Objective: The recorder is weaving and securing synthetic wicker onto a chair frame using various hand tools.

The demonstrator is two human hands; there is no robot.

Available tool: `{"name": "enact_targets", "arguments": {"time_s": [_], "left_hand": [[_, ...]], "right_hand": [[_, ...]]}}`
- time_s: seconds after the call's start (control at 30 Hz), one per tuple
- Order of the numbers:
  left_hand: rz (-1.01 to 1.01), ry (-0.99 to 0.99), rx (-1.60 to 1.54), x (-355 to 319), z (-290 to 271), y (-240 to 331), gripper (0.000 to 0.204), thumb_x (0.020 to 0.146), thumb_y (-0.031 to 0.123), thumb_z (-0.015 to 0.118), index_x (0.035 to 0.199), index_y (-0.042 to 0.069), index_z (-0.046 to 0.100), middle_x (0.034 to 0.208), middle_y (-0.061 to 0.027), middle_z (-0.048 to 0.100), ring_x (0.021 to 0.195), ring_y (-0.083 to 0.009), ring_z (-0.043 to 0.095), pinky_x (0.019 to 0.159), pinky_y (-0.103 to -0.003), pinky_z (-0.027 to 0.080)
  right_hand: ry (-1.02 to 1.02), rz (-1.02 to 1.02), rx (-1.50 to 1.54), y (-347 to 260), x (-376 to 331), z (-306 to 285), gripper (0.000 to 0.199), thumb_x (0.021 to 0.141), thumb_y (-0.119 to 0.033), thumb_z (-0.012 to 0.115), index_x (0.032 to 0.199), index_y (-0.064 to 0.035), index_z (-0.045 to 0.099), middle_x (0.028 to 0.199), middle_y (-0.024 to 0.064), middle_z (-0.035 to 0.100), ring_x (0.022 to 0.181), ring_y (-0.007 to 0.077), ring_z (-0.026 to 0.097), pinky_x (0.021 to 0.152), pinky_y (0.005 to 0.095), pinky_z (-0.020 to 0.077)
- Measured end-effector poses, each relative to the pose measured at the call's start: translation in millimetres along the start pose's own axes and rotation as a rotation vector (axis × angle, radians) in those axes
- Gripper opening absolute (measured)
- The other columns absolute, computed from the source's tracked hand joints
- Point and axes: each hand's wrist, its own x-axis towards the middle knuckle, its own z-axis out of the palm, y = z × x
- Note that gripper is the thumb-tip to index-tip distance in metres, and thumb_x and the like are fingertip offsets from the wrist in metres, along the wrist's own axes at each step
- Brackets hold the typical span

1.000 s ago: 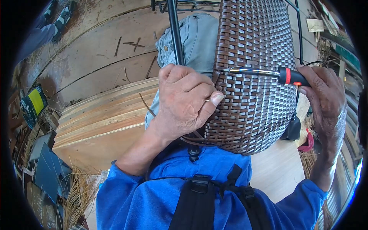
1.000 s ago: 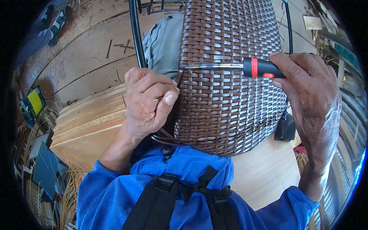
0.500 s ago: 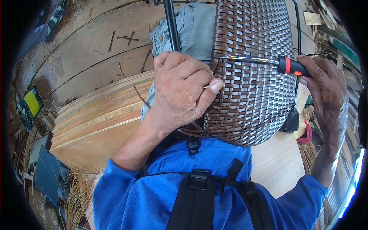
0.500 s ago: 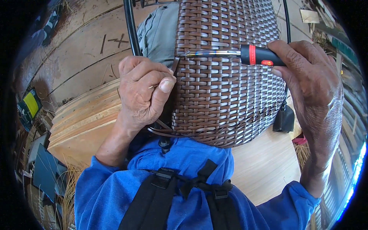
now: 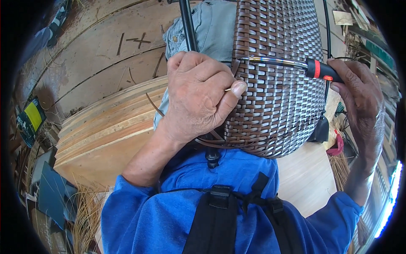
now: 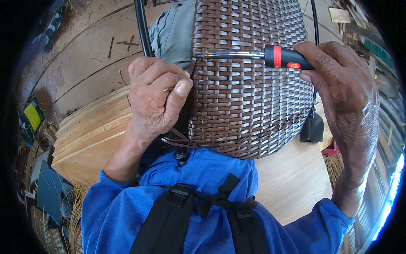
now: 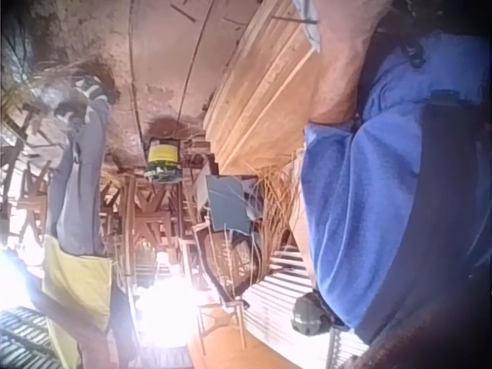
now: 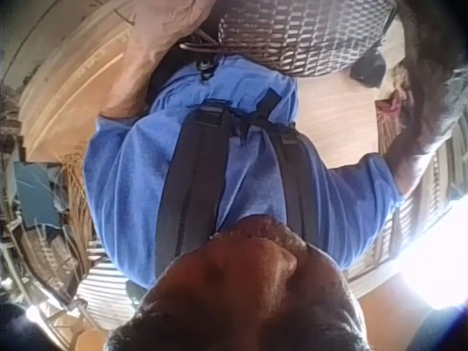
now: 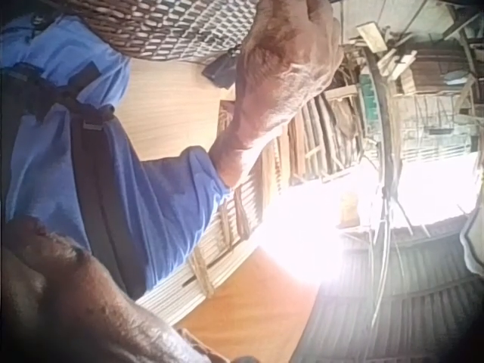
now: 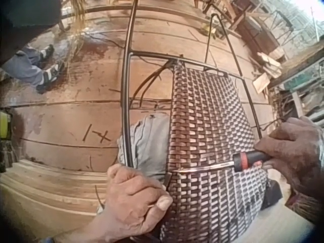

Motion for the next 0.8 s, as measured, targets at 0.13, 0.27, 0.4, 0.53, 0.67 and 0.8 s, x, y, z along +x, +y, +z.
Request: {"name": "enact_targets", "arguments": {"time_s": [0.13,0.27,0.4,0.53,0.67,0.8], "left_hand": [[0.000,-0.002,0.002,0.4,-0.5,0.7,0.014,0.074,0.020,0.066,0.067,0.010,0.059,0.072,0.0007,0.057,0.073,-0.0179,0.050,0.072,-0.035,0.032],[-0.010,-0.016,0.001,0.6,-0.9,0.8,0.015,0.074,0.020,0.067,0.067,0.011,0.059,0.072,0.0005,0.057,0.073,-0.0178,0.050,0.072,-0.035,0.032],[-0.007,-0.003,0.008,0.5,-1.1,0.8,0.015,0.074,0.021,0.067,0.067,0.011,0.059,0.072,0.0005,0.057,0.073,-0.0179,0.050,0.072,-0.035,0.032],[-0.008,-0.001,0.008,0.0,-0.7,0.2,0.015,0.075,0.021,0.067,0.068,0.011,0.059,0.072,0.0005,0.057,0.073,-0.0180,0.050,0.072,-0.035,0.032],[0.000,0.002,0.016,0.6,-1.6,1.5,0.015,0.075,0.021,0.067,0.068,0.011,0.059,0.072,0.0002,0.056,0.073,-0.0182,0.050,0.072,-0.035,0.032],[0.002,-0.001,0.014,0.4,-0.5,0.3,0.016,0.075,0.022,0.068,0.068,0.010,0.059,0.072,0.0000,0.056,0.073,-0.0183,0.050,0.072,-0.035,0.033]], "right_hand": [[-0.022,0.012,0.003,-0.9,0.0,-1.7,0.030,0.084,-0.007,0.058,0.114,-0.0075,0.061,0.101,0.0127,0.060,0.092,0.0265,0.058,0.078,0.0367,0.0459],[-0.016,-0.001,-0.022,-3.1,-0.2,-3.0,0.030,0.083,-0.007,0.059,0.113,-0.0073,0.061,0.101,0.0126,0.059,0.092,0.0270,0.058,0.077,0.0365,0.0461],[-0.028,-0.014,-0.031,-4.2,0.8,-3.3,0.031,0.083,-0.007,0.059,0.114,-0.0075,0.060,0.102,0.0126,0.059,0.092,0.0273,0.058,0.077,0.0364,0.0464],[-0.028,-0.009,-0.007,-5.8,1.1,-5.1,0.031,0.083,-0.008,0.059,0.114,-0.0077,0.059,0.103,0.0129,0.059,0.093,0.0278,0.058,0.078,0.0363,0.0470],[-0.051,0.022,-0.088,-6.8,-1.5,-4.7,0.031,0.084,-0.010,0.058,0.115,-0.0080,0.059,0.104,0.0131,0.059,0.094,0.0280,0.058,0.078,0.0366,0.0477],[-0.054,0.018,-0.101,-5.9,-1.9,-5.6,0.030,0.085,-0.011,0.057,0.115,-0.0083,0.059,0.104,0.0127,0.059,0.093,0.0280,0.058,0.078,0.0371,0.0479]]}}
